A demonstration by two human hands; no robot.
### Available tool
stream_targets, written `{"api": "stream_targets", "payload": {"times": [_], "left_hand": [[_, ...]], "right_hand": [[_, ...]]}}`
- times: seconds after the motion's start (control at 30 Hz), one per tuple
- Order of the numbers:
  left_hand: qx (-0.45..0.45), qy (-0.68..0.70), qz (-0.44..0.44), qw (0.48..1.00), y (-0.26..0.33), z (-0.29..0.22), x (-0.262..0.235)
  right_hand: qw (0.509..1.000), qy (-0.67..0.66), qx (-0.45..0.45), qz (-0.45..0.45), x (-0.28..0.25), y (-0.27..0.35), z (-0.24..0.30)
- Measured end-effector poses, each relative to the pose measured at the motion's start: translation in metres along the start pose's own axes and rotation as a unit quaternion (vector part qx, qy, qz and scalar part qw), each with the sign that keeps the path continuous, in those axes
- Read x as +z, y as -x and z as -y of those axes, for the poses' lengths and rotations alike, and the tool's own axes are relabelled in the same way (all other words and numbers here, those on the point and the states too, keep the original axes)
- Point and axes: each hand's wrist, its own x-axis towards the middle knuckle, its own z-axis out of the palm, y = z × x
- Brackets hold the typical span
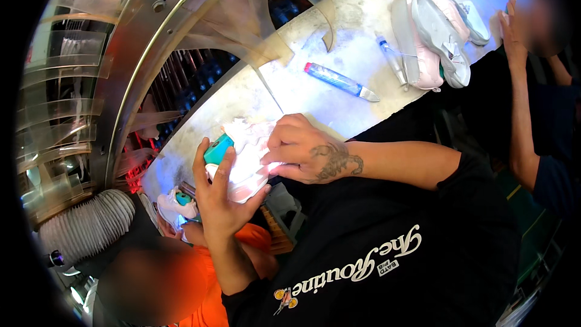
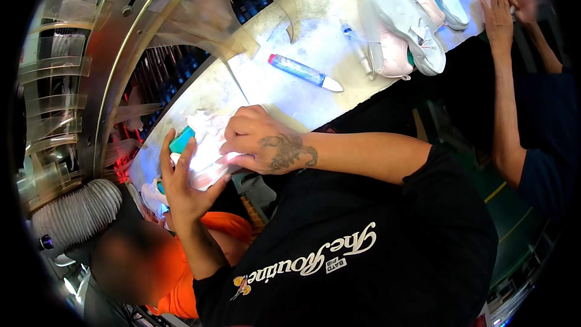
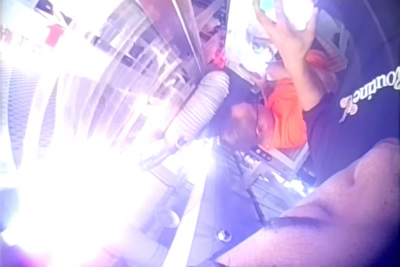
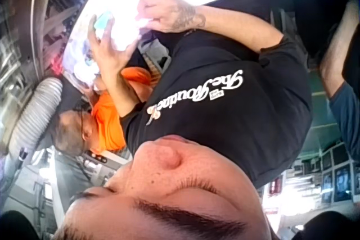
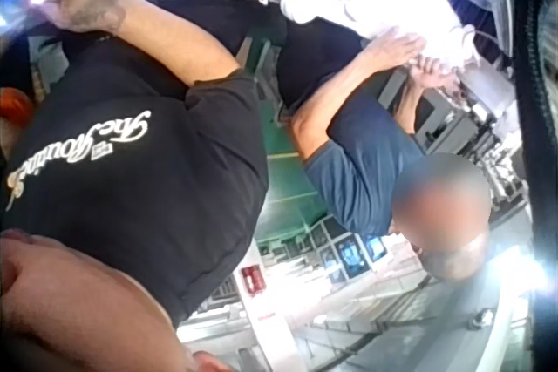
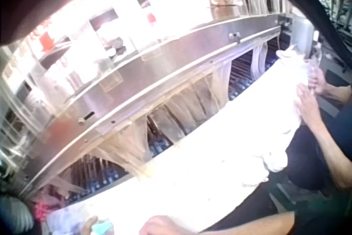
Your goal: The person cleans white sneakers on a factory assembly line using a small brush and cleaning solution. They scrub the shoe's surface and sole, then place it on the conveyor belt before picking up the next shoe to repeat the process.
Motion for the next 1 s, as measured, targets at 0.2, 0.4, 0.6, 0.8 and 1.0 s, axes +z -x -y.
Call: {"api": "stream_targets", "payload": {"times": [0.2,0.4,0.6,0.8,1.0], "left_hand": [[-0.014,-0.033,0.02,0.999,-0.005,-0.009,-0.007],[-0.051,-0.02,0.061,0.997,-0.003,0.024,-0.008],[0.008,-0.038,0.075,0.996,-0.029,0.031,0.0],[-0.015,0.009,0.033,0.999,-0.018,0.036,0.005],[-0.032,0.036,0.014,0.999,0.001,0.03,0.009]], "right_hand": [[0.992,0.043,0.071,0.094,-0.032,-0.01,-0.005],[0.882,0.399,0.247,0.045,-0.142,0.003,0.008],[0.721,0.637,0.18,0.206,-0.187,0.03,0.011],[0.796,0.527,0.229,0.19,-0.175,0.015,0.02],[0.967,0.222,0.082,0.091,-0.114,-0.01,0.04]]}}
